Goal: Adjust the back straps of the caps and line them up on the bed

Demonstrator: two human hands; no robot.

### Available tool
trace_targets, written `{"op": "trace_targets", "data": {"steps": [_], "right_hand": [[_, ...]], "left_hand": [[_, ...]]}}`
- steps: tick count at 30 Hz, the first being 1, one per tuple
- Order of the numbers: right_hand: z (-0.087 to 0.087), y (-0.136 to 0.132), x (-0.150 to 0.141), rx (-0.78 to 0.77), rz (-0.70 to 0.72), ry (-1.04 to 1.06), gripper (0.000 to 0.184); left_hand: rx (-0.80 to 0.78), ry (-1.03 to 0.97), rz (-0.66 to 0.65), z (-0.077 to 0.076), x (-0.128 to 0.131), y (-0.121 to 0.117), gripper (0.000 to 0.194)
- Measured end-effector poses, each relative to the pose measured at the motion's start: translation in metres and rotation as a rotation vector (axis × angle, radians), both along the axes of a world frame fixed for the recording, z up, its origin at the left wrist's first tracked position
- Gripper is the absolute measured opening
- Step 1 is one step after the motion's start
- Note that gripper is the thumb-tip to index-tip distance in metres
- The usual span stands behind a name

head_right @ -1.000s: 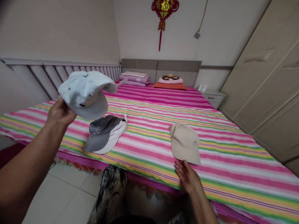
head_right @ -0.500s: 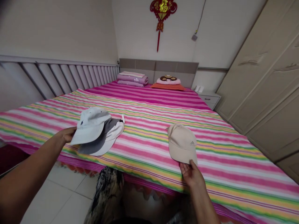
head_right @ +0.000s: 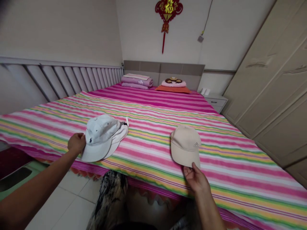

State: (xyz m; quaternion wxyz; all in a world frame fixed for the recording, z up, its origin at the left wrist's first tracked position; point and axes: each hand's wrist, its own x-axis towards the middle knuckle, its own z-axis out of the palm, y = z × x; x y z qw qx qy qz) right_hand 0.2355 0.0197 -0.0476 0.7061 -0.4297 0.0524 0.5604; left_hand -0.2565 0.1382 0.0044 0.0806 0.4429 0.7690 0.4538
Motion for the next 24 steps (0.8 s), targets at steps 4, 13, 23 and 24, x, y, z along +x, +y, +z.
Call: {"op": "trace_targets", "data": {"steps": [4,13,23,24], "right_hand": [[0.002,-0.022,-0.016,0.131,0.107,-0.027,0.018],[-0.037,-0.078,-0.077,0.206,0.665,-0.313,0.027],[0.041,-0.056,-0.068,0.287,0.66,-1.096,0.028],[0.056,-0.054,-0.074,0.349,0.668,-1.096,0.03]], "left_hand": [[0.335,0.087,-0.004,0.019,0.039,-0.021,0.025],[-0.079,-1.331,-1.162,0.025,0.177,-0.086,0.038],[-0.369,-1.468,-1.441,0.025,0.192,-0.115,0.041],[-0.407,-1.477,-1.493,0.025,0.194,-0.116,0.046]]}}
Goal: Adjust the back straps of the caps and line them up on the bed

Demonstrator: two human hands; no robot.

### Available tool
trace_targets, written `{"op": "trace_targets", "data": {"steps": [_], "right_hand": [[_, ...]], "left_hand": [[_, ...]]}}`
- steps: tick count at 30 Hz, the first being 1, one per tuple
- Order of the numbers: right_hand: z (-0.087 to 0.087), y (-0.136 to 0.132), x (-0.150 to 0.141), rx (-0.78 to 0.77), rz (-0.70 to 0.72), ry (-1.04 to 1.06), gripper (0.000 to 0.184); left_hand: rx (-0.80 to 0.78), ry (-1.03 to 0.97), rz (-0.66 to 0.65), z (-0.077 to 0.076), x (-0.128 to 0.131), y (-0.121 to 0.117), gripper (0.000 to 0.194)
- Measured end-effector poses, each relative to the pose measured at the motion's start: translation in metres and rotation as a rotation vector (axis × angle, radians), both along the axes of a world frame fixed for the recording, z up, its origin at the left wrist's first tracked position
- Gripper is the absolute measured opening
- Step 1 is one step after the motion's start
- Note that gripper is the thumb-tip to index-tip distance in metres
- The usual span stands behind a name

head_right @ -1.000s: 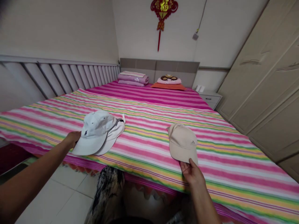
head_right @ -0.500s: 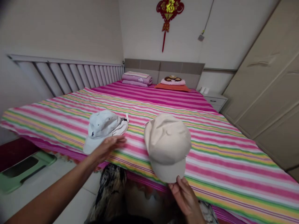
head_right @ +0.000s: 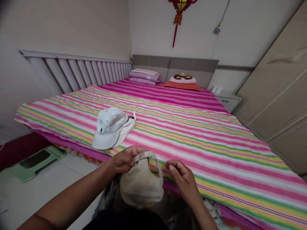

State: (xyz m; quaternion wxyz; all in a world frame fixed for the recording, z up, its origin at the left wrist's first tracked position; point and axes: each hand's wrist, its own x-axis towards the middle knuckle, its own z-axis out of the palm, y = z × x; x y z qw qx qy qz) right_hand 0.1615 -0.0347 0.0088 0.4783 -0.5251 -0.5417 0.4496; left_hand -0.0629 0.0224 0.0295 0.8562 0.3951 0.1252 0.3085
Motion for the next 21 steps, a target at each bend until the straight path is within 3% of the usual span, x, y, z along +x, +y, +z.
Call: {"op": "trace_targets", "data": {"steps": [3,7,13,21], "right_hand": [[0.028,0.004,-0.022,0.057,0.128,0.058,0.039],[0.032,0.008,-0.039,-0.11,0.203,0.225,0.024],[0.023,0.008,-0.041,-0.216,0.111,0.496,0.029],[0.017,0.01,-0.038,-0.21,0.129,0.433,0.03]], "left_hand": [[0.02,-0.022,-0.157,0.002,0.001,-0.001,0.057],[0.001,-0.011,-0.224,0.002,-0.003,-0.004,0.059],[-0.094,0.062,-0.132,-0.011,0.008,-0.015,0.045],[-0.149,0.195,0.015,-0.022,0.018,-0.022,0.033]]}}
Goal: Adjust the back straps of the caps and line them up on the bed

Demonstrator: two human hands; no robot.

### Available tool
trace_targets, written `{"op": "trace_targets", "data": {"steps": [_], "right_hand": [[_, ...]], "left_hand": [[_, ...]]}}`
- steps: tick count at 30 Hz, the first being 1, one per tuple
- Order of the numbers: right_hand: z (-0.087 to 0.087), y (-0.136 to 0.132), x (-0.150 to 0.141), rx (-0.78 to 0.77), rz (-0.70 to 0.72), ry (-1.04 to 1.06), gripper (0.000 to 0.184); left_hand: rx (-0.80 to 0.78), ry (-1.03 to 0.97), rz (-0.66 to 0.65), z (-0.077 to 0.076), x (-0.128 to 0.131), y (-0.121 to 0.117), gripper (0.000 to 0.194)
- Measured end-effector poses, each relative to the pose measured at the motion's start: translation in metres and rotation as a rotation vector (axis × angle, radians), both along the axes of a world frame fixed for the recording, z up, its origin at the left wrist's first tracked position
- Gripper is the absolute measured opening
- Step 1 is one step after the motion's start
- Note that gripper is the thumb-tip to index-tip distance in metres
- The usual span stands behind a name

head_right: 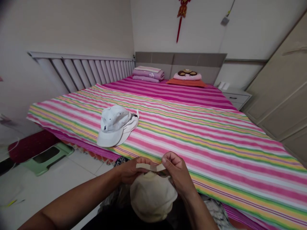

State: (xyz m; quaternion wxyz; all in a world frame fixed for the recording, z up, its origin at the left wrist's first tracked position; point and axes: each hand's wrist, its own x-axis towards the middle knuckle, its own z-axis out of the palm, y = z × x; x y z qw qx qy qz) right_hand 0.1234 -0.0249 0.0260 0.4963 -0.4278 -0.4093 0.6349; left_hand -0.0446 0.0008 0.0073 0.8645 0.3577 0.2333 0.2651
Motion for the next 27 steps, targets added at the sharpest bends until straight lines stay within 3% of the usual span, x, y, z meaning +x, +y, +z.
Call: {"op": "trace_targets", "data": {"steps": [7,16,20,23,27], "right_hand": [[-0.008,0.005,0.005,0.04,0.177,-0.284,0.031],[-0.005,0.002,0.006,-0.003,0.097,-0.117,0.032],[-0.01,0.009,0.015,-0.001,-0.089,-0.068,0.033],[-0.014,0.014,0.024,0.035,-0.205,0.026,0.033],[-0.024,0.013,0.027,-0.045,-0.051,0.12,0.031]], "left_hand": [[0.006,0.118,0.205,-0.003,0.002,0.001,0.011],[0.041,0.148,0.151,0.0,0.0,0.005,0.017],[0.068,-0.017,0.283,0.001,-0.009,0.01,0.023],[0.071,-0.034,0.332,0.004,-0.016,0.013,0.028],[0.069,0.004,0.362,0.006,-0.019,0.015,0.029]]}}
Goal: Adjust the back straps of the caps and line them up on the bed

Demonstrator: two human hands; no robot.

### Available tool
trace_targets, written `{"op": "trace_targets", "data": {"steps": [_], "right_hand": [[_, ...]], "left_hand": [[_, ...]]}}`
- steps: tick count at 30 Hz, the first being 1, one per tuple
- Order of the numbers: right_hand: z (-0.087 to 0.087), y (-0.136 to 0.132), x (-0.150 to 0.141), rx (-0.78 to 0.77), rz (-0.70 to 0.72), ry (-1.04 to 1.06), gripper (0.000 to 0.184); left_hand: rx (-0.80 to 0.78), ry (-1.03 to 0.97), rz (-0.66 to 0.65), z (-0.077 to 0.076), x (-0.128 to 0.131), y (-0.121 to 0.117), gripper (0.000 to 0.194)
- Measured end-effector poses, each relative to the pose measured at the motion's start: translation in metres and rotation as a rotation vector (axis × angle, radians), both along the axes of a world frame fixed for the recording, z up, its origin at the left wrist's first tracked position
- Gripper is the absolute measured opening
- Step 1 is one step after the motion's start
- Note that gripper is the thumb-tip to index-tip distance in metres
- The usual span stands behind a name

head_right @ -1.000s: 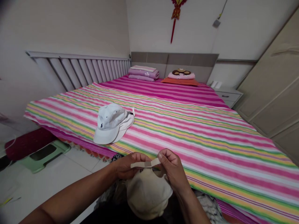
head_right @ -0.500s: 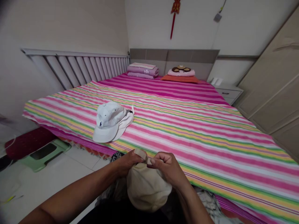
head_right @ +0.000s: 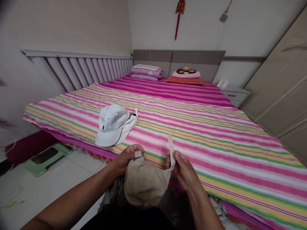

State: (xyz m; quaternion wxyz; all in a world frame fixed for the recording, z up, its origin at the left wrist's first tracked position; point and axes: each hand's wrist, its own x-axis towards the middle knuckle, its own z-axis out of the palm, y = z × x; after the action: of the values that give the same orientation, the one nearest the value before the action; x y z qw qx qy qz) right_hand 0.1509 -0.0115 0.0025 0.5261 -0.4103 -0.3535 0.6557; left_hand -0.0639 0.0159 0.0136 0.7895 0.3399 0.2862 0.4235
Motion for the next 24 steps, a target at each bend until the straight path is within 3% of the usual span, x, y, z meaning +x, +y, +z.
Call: {"op": "trace_targets", "data": {"steps": [5,9,12,16,20,24], "right_hand": [[-0.01,-0.008,-0.008,-0.048,0.397,-0.046,0.037],[-0.008,-0.011,-0.016,-0.034,0.46,-0.05,0.028],[-0.003,-0.01,-0.021,-0.054,0.357,-0.005,0.023],[0.004,-0.007,-0.026,0.045,0.225,0.137,0.024],[0.006,0.002,-0.024,-0.026,-0.06,0.2,0.027],[0.005,0.016,-0.025,-0.107,-0.173,0.216,0.027]], "left_hand": [[-0.054,0.055,0.062,-0.002,0.0,0.01,0.021],[-0.078,0.038,-0.008,-0.006,-0.002,0.02,0.016],[-0.06,0.021,-0.086,-0.014,-0.007,0.022,0.019],[-0.039,0.089,-0.172,-0.033,-0.021,0.016,0.024],[-0.012,0.162,-0.28,-0.057,-0.041,0.0,0.028],[0.046,0.054,-0.162,-0.067,-0.056,-0.014,0.037]]}}
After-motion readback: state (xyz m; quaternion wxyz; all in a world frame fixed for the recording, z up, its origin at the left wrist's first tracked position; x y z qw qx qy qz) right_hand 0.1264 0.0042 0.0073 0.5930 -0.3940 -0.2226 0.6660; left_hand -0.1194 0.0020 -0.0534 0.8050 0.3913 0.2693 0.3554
